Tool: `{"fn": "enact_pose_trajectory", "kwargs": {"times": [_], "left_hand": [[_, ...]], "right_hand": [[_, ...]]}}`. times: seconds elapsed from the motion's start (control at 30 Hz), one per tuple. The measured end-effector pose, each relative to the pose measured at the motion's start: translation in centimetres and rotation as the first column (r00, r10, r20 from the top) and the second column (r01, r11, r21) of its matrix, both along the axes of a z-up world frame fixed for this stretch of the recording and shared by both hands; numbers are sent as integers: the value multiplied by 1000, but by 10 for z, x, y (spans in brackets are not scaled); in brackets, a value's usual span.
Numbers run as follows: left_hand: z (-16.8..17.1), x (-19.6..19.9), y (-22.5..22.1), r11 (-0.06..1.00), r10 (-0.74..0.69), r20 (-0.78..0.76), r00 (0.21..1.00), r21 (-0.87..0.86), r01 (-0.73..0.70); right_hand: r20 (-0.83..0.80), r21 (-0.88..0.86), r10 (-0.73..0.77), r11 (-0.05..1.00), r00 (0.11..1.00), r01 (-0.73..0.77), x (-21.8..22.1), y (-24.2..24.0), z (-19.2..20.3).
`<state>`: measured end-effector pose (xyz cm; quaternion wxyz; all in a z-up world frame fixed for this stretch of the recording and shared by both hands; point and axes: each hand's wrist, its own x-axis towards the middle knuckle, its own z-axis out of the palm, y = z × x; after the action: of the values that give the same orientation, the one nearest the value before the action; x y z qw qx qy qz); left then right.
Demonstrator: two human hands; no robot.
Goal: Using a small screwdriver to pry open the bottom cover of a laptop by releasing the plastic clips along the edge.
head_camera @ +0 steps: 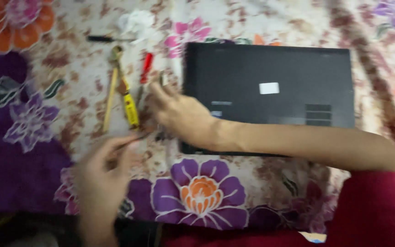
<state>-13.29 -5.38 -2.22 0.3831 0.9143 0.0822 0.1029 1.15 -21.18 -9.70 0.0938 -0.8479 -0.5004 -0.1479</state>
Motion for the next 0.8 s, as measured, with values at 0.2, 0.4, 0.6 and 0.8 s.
{"fn": "enact_pose_trajectory", "kwargs": {"times": [0.2, 0.4, 0.6, 0.8], "left_hand": [[-48, -9, 189, 959, 246, -442, 863, -19, -283], [51, 4, -17, 966, -225, 34, 974, 142, 218], [76, 67, -116, 823, -566, 160, 809, 166, 543], [18, 157, -199, 506, -848, 284, 448, 180, 843]], "right_hand": [[-84, -28, -10, 1000, 996, 8, -4, -3, 4], [-354, 279, 332, 930, 874, -240, -32, -67, 112], [-317, 462, 336, 872, 887, -165, -27, -176, 140], [-506, 282, -449, 721, 737, 633, -20, -322, 124]]}}
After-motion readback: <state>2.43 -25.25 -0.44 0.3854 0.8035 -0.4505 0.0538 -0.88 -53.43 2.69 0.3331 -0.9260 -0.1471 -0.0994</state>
